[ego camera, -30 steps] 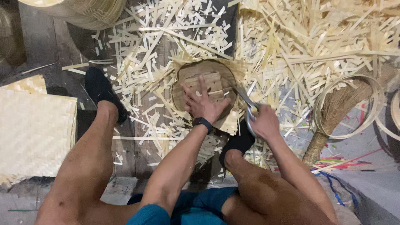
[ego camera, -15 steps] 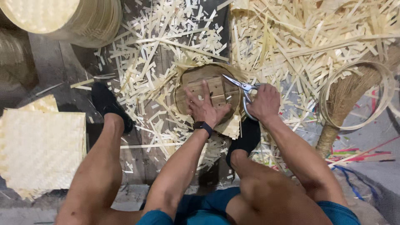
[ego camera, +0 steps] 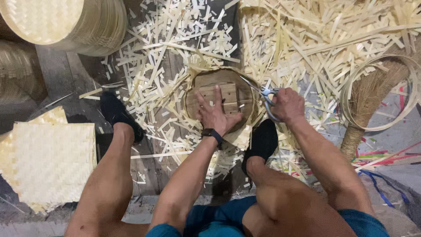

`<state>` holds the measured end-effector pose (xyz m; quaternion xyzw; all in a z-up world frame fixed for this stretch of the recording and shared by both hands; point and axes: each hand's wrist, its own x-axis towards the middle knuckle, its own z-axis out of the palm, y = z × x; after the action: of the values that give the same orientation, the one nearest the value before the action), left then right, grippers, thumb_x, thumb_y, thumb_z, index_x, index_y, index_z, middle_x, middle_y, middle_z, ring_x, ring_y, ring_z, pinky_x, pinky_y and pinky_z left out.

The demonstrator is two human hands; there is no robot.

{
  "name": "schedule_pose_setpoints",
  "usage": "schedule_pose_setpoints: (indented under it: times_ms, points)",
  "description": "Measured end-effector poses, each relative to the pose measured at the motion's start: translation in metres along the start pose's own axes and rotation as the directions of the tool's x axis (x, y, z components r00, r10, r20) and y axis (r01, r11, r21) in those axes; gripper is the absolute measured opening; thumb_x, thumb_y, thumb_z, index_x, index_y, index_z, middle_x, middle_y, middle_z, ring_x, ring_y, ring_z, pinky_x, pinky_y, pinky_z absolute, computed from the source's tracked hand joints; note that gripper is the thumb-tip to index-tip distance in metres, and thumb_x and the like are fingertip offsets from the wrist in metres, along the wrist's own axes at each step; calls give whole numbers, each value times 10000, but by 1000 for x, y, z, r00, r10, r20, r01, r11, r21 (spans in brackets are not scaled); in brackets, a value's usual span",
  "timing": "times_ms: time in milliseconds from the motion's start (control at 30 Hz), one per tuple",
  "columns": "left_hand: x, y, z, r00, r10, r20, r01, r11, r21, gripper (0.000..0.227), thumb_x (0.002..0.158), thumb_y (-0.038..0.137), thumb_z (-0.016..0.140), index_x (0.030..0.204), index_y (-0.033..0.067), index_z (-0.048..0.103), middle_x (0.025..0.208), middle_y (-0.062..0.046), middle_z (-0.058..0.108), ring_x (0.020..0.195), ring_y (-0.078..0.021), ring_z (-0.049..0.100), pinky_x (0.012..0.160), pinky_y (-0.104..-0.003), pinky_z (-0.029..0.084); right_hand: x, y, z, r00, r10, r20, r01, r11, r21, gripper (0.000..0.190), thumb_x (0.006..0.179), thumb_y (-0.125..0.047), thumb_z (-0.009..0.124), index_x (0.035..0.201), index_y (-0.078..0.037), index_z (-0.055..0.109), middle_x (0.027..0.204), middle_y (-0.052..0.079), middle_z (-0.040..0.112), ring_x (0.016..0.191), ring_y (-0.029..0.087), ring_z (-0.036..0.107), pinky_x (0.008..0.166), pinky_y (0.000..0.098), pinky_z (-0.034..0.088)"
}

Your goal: The person places a woven mat into a circular frame, trims the excess matting with shears, and stacks the finished basket. The person repeats this process with multiple mats and frames.

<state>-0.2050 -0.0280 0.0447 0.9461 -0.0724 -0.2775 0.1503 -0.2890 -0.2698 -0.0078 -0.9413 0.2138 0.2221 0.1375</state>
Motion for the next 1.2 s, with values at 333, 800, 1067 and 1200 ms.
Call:
schedule_pose_setpoints:
  times_ms: [333, 800, 1067, 1200]
  points:
    - [-1, -3, -1, 997, 73, -33, -73, 997, -1, 1370, 560, 638, 913, 1619, 360, 90, 1598, -344, -200, 1455, -652, 108, 1127, -707, 230, 37, -29, -16, 993, -119, -15, 113, 967, -227, 513, 796, -483, 737, 1009, -20, 681, 943, 170, 655, 869, 291, 655, 740, 435, 546]
    - [-5, -23, -8, 961, 265, 75, -271, 960, 77, 1363, 480, 526, 979, 1596, 379, 212, 1633, -315, -82, 1438, -616, 174, 1088, -728, 250, 35, -9, -14, 964, -263, -31, 242, 922, -301, 648, 703, -517, 758, 1033, 19, 605, 950, 165, 590, 903, 301, 596, 828, 408, 496]
    - [2, -43, -25, 874, 466, 142, -483, 865, 137, 1388, 384, 515, 993, 1553, 423, 250, 1626, -270, -20, 1456, -583, 153, 1094, -731, 243, 36, 6, -12, 976, -123, 179, 145, 982, -120, 357, 938, -410, 576, 979, -71, 681, 854, 121, 627, 773, 246, 599, 742, 446, 517]
    - [1, -46, -24, 864, 482, 144, -501, 853, 149, 1361, 395, 467, 981, 1560, 443, 278, 1651, -265, -3, 1455, -580, 182, 1099, -716, 255, 34, -12, -28, 970, -239, 43, 241, 928, -284, 573, 922, -600, 618, 969, -31, 655, 854, 138, 606, 778, 244, 575, 727, 414, 505]
